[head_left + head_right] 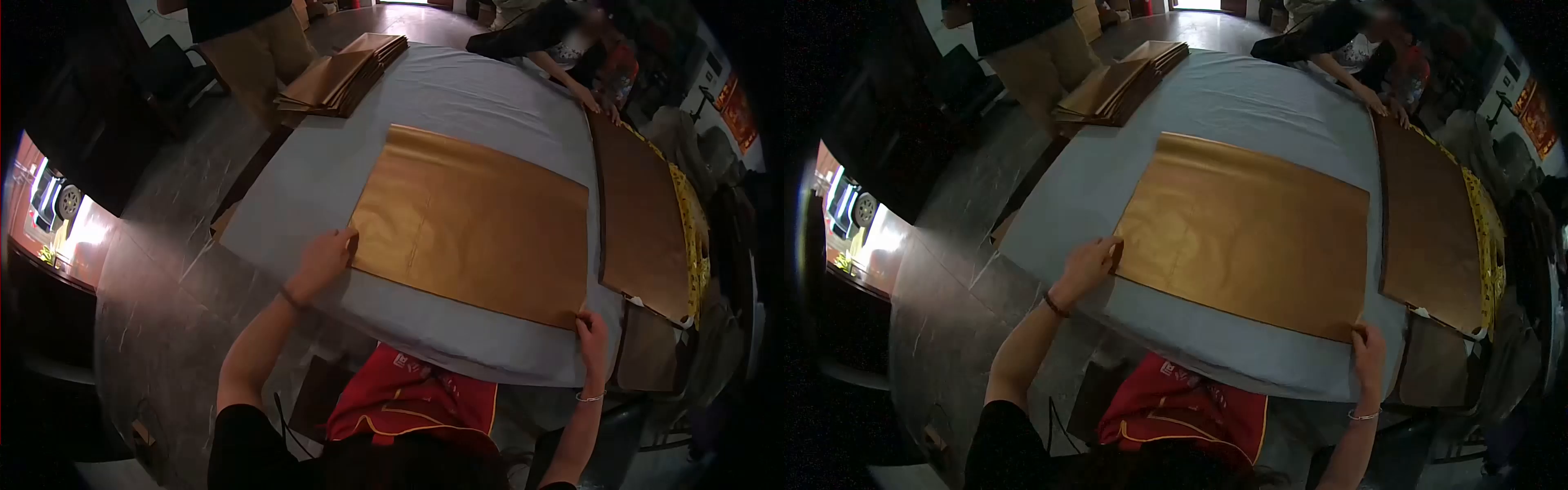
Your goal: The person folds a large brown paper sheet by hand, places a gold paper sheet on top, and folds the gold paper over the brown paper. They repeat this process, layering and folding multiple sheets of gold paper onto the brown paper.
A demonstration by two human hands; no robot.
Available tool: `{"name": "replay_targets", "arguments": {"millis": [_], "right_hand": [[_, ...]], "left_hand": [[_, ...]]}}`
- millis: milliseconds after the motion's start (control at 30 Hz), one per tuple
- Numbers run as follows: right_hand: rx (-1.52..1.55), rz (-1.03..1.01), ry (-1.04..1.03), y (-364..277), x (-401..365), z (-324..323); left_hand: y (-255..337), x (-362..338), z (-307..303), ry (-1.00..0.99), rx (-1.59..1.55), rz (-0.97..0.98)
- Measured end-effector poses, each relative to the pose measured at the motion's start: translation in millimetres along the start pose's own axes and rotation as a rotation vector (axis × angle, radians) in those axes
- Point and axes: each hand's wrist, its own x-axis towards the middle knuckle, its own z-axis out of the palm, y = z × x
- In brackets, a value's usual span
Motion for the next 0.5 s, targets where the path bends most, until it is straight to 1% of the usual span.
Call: {"name": "replay_targets", "arguments": {"millis": [100,167,200,267,300,367,400,467,500], "right_hand": [[-0.018,0.028,0.009,0.1,0.7,0.4],[-0.033,0.053,-0.007,-1.7,0.5,-1.0],[-0.027,0.037,0.009,-3.7,0.9,-0.9],[-0.029,0.041,-0.006,-3.5,-2.0,1.0],[-0.027,0.026,-0.012,-1.1,0.7,-0.2],[-0.028,0.016,-0.026,0.3,1.8,0.7],[-0.028,0.035,-0.021,0.6,1.5,1.2],[-0.033,0.057,-0.014,-4.0,0.6,0.0],[-0.006,0.049,-0.017,-11.4,-1.2,0.1]], "left_hand": [[2.7,0.4,-0.2,-0.022,0.053,-0.048],[3.4,-0.8,-0.1,0.015,0.271,0.052],[4.3,0.3,0.5,-0.006,0.263,0.038],[6.9,3.4,3.9,0.160,0.381,0.153],[10.5,5.5,6.4,0.138,0.380,0.140],[15.3,11.3,10.8,0.411,0.274,0.388],[12.3,10.5,11.9,0.404,0.273,0.383],[8.0,9.7,13.7,0.258,0.397,0.478],[8.7,8.2,13.3,0.255,0.392,0.477]]}}
